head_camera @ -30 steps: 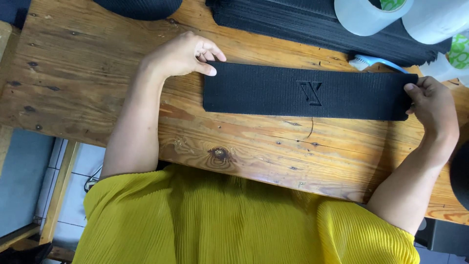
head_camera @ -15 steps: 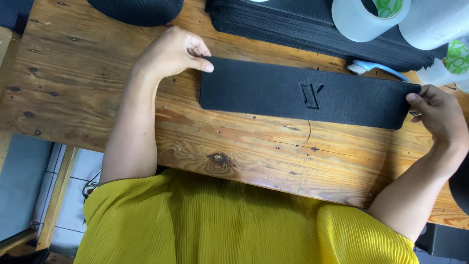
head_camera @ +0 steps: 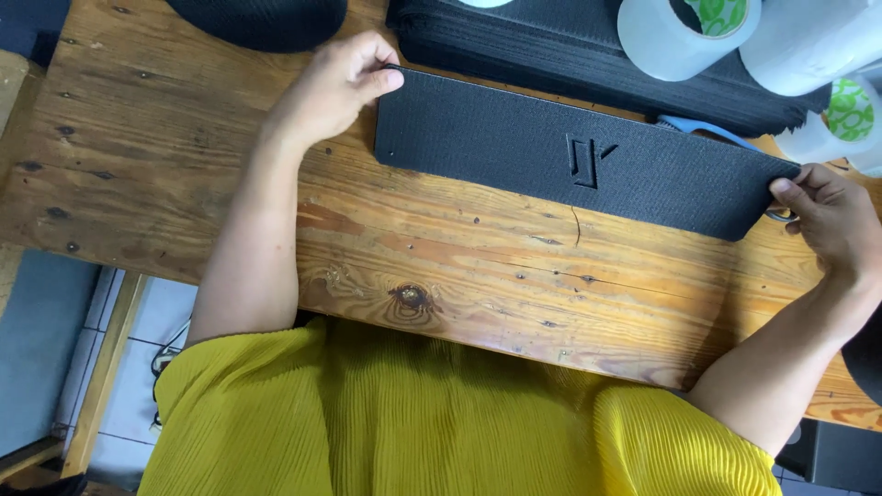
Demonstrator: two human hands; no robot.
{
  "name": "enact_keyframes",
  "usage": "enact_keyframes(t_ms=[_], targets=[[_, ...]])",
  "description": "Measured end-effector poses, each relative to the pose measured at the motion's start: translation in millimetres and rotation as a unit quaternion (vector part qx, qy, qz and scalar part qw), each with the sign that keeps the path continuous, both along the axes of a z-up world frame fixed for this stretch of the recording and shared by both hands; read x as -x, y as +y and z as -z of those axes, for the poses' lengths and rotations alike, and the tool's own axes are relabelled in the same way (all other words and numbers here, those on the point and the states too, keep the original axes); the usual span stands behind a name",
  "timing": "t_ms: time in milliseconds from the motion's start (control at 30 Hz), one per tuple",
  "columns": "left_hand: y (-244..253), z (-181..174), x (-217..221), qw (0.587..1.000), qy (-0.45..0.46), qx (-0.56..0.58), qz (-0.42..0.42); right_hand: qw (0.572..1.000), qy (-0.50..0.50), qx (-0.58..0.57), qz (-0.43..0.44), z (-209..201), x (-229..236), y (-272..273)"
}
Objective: The person uses scissors to trim the edges of a black rectangular material on a wooden table. They then flip the material over to reveal a white adhesive backing and continue trimming the edges.
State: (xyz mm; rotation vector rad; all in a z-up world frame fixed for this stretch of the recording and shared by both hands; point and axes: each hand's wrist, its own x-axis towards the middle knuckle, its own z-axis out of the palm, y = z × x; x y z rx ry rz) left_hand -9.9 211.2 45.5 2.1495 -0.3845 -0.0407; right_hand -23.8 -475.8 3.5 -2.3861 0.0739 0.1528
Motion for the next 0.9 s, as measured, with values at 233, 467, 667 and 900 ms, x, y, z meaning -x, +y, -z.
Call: enact_keyframes(t_ms=[233,467,667,900], targets=[[-2,2,0,0.999,0.017,-0.04,-0.015,0.993,0.086,0.072,0.03,-48,14,62],[6,-7,2,0.992,0.051,-0.111,-0.03,0.993,0.105,0.048,0.004,-51,12,88],[15,10,-2,0.979,0.022,-0.198,-0.038,0.99,0.092,0.106,0.007,-44,9,106],[15,-6,3,0.991,0.045,-0.117,-0.04,0.992,0.1,0.083,0.004,-49,9,90]])
